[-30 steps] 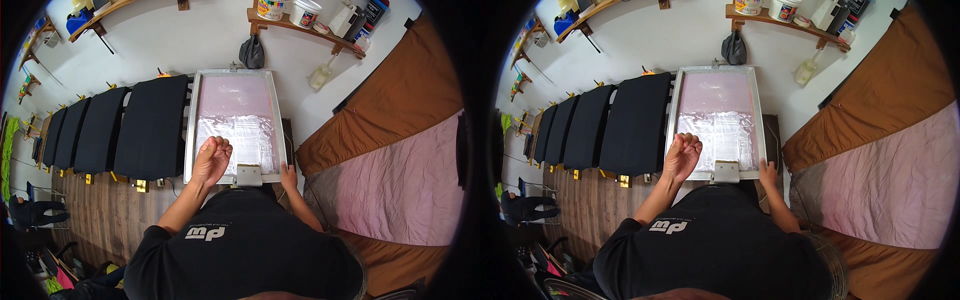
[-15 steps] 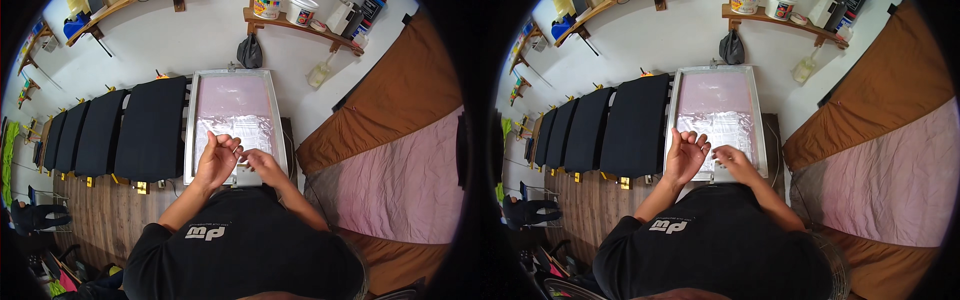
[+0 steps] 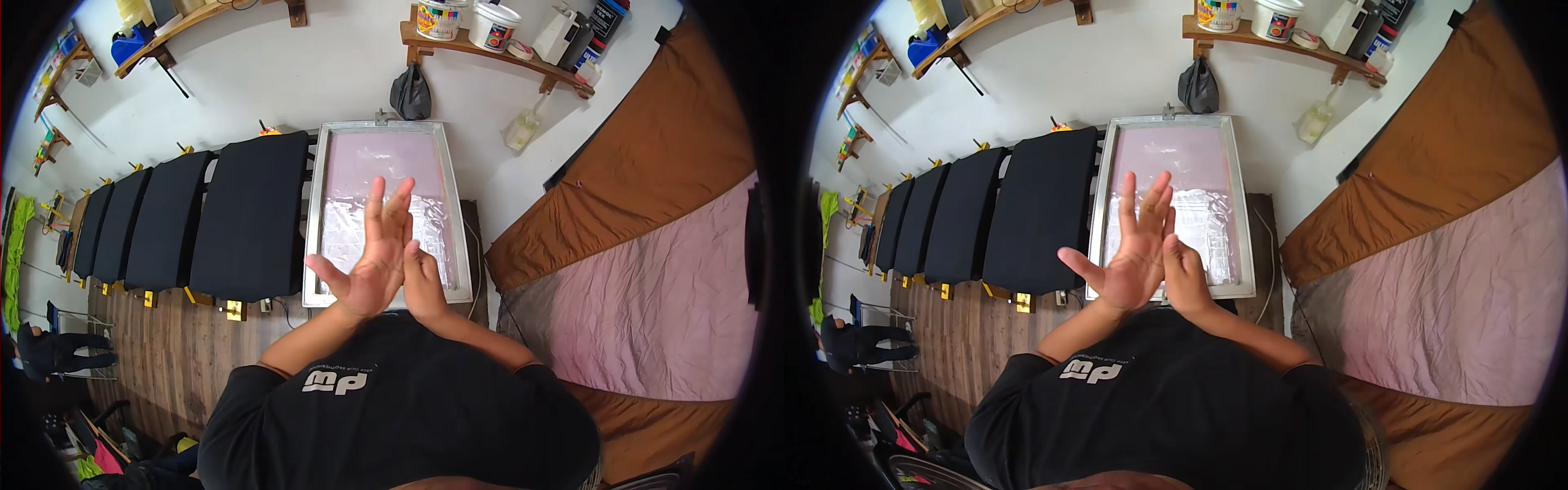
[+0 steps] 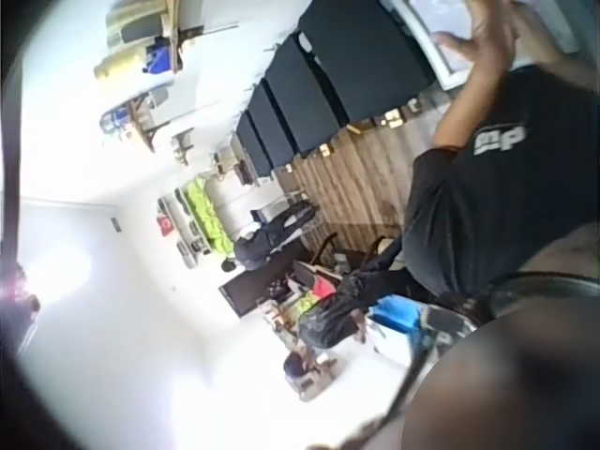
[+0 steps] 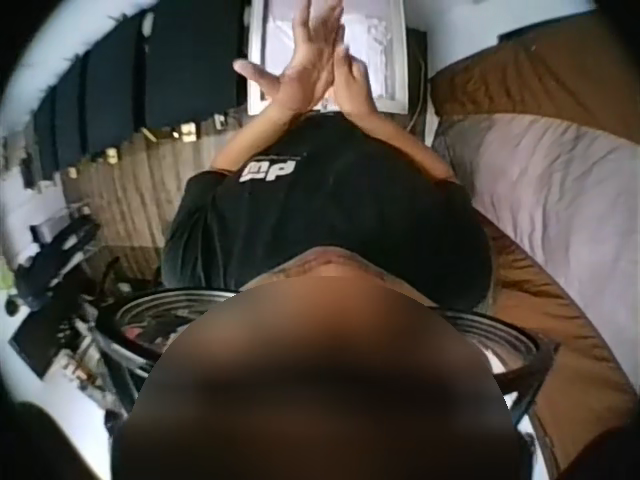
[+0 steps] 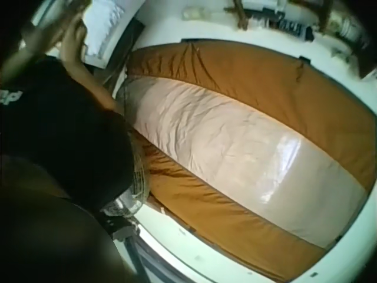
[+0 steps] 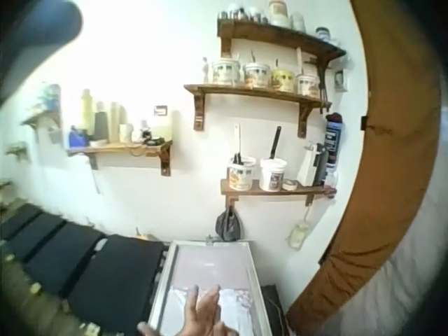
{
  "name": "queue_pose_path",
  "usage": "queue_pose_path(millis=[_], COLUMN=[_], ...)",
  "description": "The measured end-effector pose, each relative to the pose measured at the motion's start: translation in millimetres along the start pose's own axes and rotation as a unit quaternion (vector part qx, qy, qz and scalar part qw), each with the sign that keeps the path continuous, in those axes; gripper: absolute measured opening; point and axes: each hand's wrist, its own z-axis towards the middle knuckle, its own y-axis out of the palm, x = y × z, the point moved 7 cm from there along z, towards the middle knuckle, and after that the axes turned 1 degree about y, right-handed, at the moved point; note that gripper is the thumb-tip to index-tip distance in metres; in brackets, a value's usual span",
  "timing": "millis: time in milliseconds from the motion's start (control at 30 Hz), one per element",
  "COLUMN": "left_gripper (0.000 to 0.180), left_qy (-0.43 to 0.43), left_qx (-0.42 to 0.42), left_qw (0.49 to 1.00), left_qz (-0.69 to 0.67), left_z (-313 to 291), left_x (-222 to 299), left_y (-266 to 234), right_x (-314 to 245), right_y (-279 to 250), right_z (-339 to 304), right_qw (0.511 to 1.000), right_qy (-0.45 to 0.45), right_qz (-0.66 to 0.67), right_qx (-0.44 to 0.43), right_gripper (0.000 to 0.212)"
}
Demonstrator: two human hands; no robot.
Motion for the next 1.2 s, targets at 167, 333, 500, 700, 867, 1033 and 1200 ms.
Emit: queue_pose_path(millis=[167, 333, 500, 700, 867, 1033, 1200], left_gripper=[0.136, 0.129, 0.121, 0.128, 0.137, 0.139, 0.136], left_qy=[-0.010, -0.020, -0.043, -0.091, -0.082, -0.095, -0.074], left_qx=[0.037, 0.086, 0.106, 0.093, 0.056, 0.047, 0.104], left_qw=[0.993, 0.982, 0.968, 0.977, 0.990, 0.993, 0.987], left_qz=[-0.115, -0.164, -0.223, -0.170, -0.100, -0.050, -0.101], left_z=[-6, -7, -6, -15, -16, -24, -27], left_x=[-10, -5, -11, -30, -39, -50, -51], left_y=[-13, -29, -48, -38, -39, -33, -47], right_x=[12, 10, 15, 46, 57, 60, 70], right_y=[-1, 2, 13, 2, -8, -9, -14], right_z=[0, -1, -12, -13, -15, -10, -8], right_qw=[0.989, 0.991, 0.980, 0.992, 0.995, 0.988, 0.974], right_qy=[0.076, 0.058, 0.074, 0.095, 0.086, 0.124, 0.157], right_qz=[0.123, 0.060, 0.069, 0.072, 0.043, 0.089, 0.163], right_qx=[0.023, -0.103, -0.170, -0.052, 0.006, 0.032, 0.021], right_gripper=[0.051, 0.043, 0.044, 0.049, 0.047, 0.054, 0.056])
